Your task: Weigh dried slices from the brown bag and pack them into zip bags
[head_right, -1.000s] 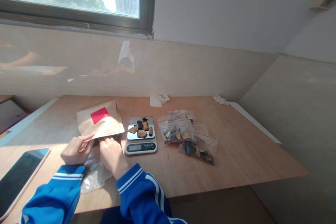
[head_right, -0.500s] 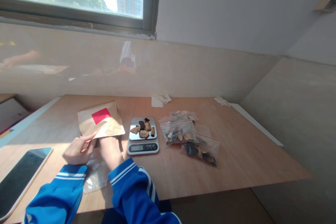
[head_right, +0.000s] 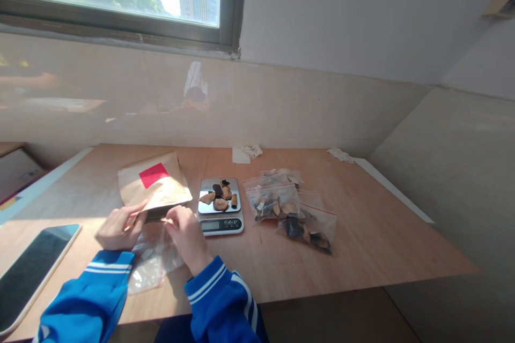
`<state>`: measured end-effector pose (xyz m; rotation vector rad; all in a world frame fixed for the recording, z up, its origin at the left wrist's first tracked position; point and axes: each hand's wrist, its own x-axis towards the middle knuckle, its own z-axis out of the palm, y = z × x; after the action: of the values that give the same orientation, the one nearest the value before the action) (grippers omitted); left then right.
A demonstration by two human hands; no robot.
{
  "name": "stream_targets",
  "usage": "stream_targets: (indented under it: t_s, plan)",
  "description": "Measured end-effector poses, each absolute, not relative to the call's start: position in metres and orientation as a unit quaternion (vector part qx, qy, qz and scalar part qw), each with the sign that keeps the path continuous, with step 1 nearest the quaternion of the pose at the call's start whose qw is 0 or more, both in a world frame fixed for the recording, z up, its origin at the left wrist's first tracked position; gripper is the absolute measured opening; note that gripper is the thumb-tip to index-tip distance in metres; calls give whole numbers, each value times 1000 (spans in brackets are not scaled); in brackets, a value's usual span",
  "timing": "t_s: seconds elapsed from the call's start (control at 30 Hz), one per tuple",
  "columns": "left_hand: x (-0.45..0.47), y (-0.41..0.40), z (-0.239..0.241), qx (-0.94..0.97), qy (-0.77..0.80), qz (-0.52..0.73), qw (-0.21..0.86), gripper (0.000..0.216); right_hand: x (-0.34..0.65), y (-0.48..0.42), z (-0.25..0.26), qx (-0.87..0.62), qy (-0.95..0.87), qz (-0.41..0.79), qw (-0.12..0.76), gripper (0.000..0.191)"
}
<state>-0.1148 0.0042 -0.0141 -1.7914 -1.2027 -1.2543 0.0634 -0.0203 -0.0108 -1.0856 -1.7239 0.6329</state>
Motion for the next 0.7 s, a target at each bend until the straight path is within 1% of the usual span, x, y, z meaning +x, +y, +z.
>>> stream_targets:
  t_s: [0.1, 0.2, 0.27, 0.43, 0.5, 0.57, 0.63, 0.7]
  plan:
    - [-115, 4, -14, -680, -459, -478, 315, 16, 89, -23, -9, -457, -678, 253, 517, 6]
    - [-115, 5, -15, -682, -458, -476, 314, 17, 111, -18, -10, -501, -662, 192, 524, 8]
    - [-115, 5, -15, -681, -460, -474, 316, 16, 121, -12, -13, -529, -662, 144, 511, 7]
    - [-114, 5, -15, -679, -465, -471, 317, 13, 130, 2, -17, -599, -674, 17, 433, 4]
    - [-114, 5, -15, -678, -465, -472, 318, 14, 128, 0, -14, -606, -665, -13, 436, 3]
    - [-114, 5, -15, -678, -463, -473, 319, 14, 122, -8, -10, -582, -667, -14, 465, 7]
    - [-114, 5, -15, -680, -462, -471, 320, 15, 112, -18, -7, -525, -696, 14, 490, 13]
    - [-115, 5, -15, -682, -462, -467, 322, 15, 98, -27, -6, -450, -745, 56, 489, 17]
